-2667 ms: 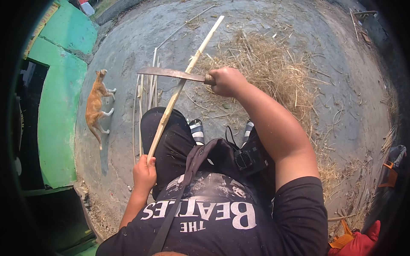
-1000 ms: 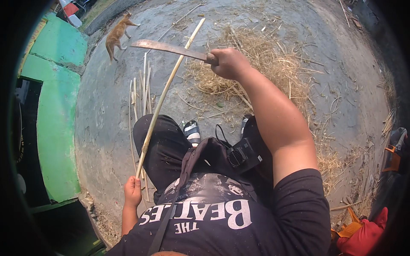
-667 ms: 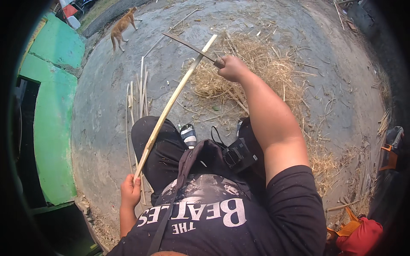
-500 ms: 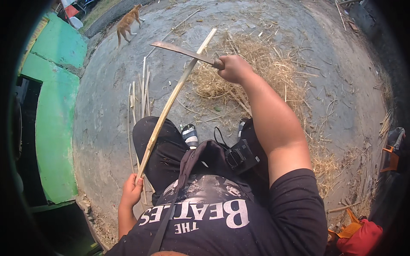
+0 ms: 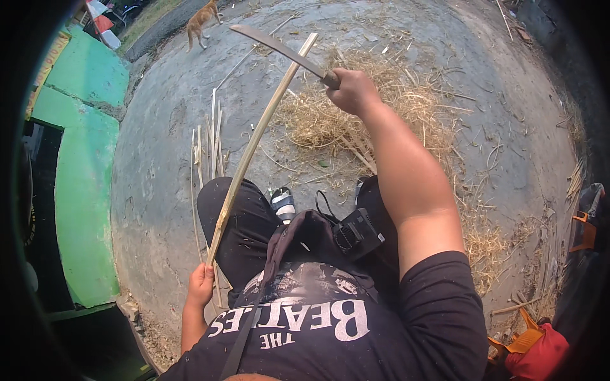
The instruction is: The person scrapes and trims bamboo sticks using a knife, setting them down and picking up other sticks to scrape.
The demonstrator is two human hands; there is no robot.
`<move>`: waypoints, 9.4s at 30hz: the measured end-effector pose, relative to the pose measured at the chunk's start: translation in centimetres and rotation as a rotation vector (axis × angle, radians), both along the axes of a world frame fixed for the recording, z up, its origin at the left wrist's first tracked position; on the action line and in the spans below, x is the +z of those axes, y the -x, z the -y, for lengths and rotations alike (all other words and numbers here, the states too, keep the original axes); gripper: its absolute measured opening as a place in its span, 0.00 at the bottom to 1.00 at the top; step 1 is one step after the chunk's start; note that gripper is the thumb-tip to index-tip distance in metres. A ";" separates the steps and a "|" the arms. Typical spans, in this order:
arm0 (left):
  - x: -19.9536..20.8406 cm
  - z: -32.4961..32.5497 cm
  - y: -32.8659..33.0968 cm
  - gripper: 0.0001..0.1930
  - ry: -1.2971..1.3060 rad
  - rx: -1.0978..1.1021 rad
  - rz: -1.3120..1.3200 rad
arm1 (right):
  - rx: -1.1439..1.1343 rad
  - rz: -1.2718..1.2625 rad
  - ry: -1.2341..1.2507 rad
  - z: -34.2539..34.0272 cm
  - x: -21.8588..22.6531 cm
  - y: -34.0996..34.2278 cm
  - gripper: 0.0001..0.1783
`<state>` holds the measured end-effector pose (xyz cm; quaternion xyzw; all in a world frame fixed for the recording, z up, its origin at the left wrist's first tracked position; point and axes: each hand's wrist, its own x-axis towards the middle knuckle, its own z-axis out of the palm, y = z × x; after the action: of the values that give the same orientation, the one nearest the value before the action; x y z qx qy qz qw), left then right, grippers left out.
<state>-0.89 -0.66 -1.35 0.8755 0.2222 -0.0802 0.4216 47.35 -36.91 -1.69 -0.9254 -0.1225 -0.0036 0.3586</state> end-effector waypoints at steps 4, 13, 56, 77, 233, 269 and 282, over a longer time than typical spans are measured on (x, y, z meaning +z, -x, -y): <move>-0.2 0.7 -0.2 0.24 -0.091 0.018 0.040 | 0.552 0.422 0.258 -2.5 2.3 2.5 0.05; 2.4 3.3 -0.6 0.20 -0.184 0.037 0.051 | 0.048 0.106 0.027 0.0 0.6 -0.4 0.11; -1.4 5.1 -0.6 0.09 -0.767 0.011 0.231 | 0.664 0.101 0.433 -6.1 4.5 7.5 0.13; -2.2 5.0 -0.9 0.07 -0.811 0.026 0.211 | 0.498 0.034 0.303 -3.6 4.3 5.9 0.10; 14.5 10.3 -33.0 0.12 0.821 -0.127 0.893 | 0.435 -0.156 -0.821 -5.1 6.3 8.3 0.16; 17.9 -5.3 -22.8 0.40 -1.314 -0.020 1.104 | 0.654 -0.632 -0.731 -1.7 7.7 7.6 0.10; 19.2 -17.1 -17.0 0.12 -1.380 -0.448 0.055 | 0.807 -0.610 -0.375 -1.0 8.7 5.3 0.10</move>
<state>16.12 16.46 17.80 0.9683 0.0268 0.0161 -0.2480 42.08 -35.87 6.98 -0.6840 -0.3559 0.3815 0.5099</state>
